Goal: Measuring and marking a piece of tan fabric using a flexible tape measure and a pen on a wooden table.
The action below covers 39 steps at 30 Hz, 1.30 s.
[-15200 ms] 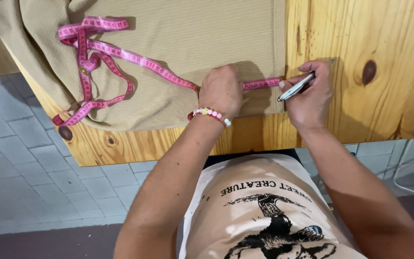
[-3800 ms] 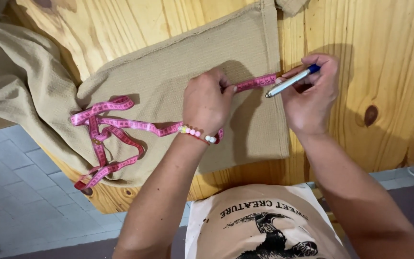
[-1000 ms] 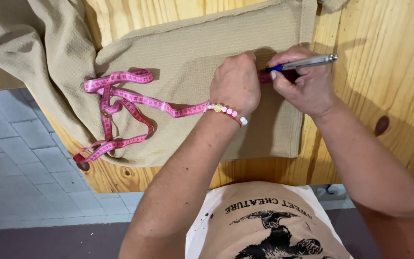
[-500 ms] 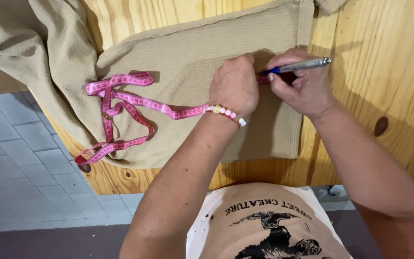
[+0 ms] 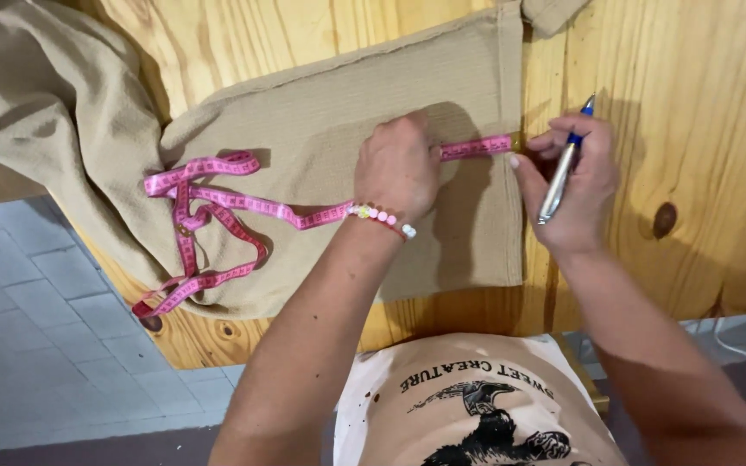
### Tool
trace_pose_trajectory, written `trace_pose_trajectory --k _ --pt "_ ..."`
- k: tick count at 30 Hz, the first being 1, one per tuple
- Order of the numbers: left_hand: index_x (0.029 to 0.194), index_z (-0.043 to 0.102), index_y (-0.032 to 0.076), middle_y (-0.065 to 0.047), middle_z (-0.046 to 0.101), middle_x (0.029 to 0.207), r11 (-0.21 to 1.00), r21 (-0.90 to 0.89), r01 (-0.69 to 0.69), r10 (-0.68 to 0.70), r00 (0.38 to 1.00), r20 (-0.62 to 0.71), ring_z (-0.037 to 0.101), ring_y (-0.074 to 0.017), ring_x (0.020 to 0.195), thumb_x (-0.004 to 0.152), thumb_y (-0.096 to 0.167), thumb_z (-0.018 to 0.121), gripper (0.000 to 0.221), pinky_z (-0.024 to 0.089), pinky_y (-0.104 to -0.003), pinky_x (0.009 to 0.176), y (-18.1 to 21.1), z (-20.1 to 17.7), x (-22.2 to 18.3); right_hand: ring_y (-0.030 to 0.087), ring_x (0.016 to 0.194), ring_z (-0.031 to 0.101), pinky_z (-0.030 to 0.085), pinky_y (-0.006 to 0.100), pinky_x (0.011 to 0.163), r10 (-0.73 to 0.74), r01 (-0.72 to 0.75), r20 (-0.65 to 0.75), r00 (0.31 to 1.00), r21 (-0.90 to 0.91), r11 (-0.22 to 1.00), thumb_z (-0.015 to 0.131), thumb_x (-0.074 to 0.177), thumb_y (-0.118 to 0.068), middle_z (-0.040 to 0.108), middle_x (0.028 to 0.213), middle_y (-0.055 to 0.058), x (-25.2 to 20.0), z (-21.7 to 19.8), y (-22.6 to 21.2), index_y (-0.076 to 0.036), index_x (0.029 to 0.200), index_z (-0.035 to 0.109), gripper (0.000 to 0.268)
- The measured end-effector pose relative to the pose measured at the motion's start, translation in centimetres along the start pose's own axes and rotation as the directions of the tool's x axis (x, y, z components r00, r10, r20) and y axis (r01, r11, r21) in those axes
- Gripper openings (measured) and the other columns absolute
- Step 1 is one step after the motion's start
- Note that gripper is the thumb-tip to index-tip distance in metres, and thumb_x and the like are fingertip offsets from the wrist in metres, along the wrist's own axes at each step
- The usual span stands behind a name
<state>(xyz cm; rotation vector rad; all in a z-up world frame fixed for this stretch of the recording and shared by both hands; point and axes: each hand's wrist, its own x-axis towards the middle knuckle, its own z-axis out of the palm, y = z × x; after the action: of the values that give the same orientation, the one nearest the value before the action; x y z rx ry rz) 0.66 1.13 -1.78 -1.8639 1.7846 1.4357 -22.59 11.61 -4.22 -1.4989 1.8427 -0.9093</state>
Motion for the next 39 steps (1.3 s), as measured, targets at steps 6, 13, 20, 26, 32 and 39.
trace_pose_trajectory --k 6,13,20,26,32,39 --pt "0.113 0.086 0.002 -0.028 0.087 0.110 0.999 0.011 -0.037 0.037 0.999 -0.022 0.086 -0.0549 0.115 0.108 0.017 0.079 0.018 0.072 -0.066 0.097 0.0 -0.2 -0.1 0.031 0.099 0.080 0.065 0.044 0.091 0.094 -0.088 -0.084 0.992 0.075 0.993 0.104 0.105 0.009 0.083 0.112 0.019 0.2 1.7 -1.2 -0.003 0.150 0.063 0.061" --pt "0.106 0.086 0.006 -0.021 0.087 0.100 0.997 -0.003 -0.078 0.078 0.995 -0.066 0.088 -0.0494 0.108 0.107 0.020 0.081 0.015 0.071 -0.061 0.092 -0.8 0.4 -0.4 0.032 0.094 0.084 0.067 0.043 0.089 0.131 -0.112 -0.152 0.980 0.125 0.986 0.099 0.103 0.016 0.084 0.105 0.018 0.3 2.3 -1.0 -0.002 0.145 0.070 0.055" --pt "0.106 0.084 0.007 -0.018 0.085 0.098 0.997 -0.004 -0.074 0.074 0.995 -0.068 0.088 -0.0460 0.105 0.107 0.020 0.082 0.013 0.071 -0.059 0.090 -0.8 0.4 -0.7 0.028 0.093 0.080 0.066 0.043 0.091 0.158 -0.135 -0.132 0.979 0.165 0.977 0.101 0.100 0.016 0.083 0.104 0.017 0.5 2.2 -0.9 -0.002 0.149 0.067 0.062" --pt "0.106 0.085 0.010 -0.015 0.086 0.097 0.994 -0.055 -0.092 0.088 0.993 -0.082 0.089 -0.0423 0.101 0.106 0.022 0.084 0.012 0.072 -0.055 0.088 -1.1 0.4 -0.5 0.023 0.090 0.076 0.061 0.036 0.088 0.227 -0.198 -0.095 0.969 0.247 0.949 0.095 0.098 0.018 0.080 0.101 0.014 0.9 1.9 -1.4 -0.004 0.149 0.062 0.065" --pt "0.106 0.087 0.011 -0.015 0.088 0.098 0.985 -0.122 -0.121 0.108 0.988 -0.108 0.091 -0.0402 0.099 0.106 0.020 0.085 0.009 0.074 -0.052 0.084 0.0 -1.8 -1.9 0.021 0.094 0.077 0.056 0.033 0.088 0.205 -0.183 -0.057 0.977 0.266 0.946 0.098 0.100 0.012 0.078 0.102 0.012 2.5 1.0 -0.7 -0.006 0.149 0.055 0.068" --pt "0.107 0.088 0.014 -0.001 0.086 0.082 0.990 -0.139 -0.031 0.011 0.990 -0.141 0.074 -0.0107 0.057 0.114 0.021 0.086 0.010 0.067 -0.023 0.048 1.9 -4.2 1.7 0.024 0.092 0.081 0.073 0.032 0.079 0.214 -0.197 -0.035 0.976 0.267 0.943 0.084 0.115 0.026 0.077 0.117 0.014 7.6 1.9 -3.0 -0.002 0.141 0.053 0.049"
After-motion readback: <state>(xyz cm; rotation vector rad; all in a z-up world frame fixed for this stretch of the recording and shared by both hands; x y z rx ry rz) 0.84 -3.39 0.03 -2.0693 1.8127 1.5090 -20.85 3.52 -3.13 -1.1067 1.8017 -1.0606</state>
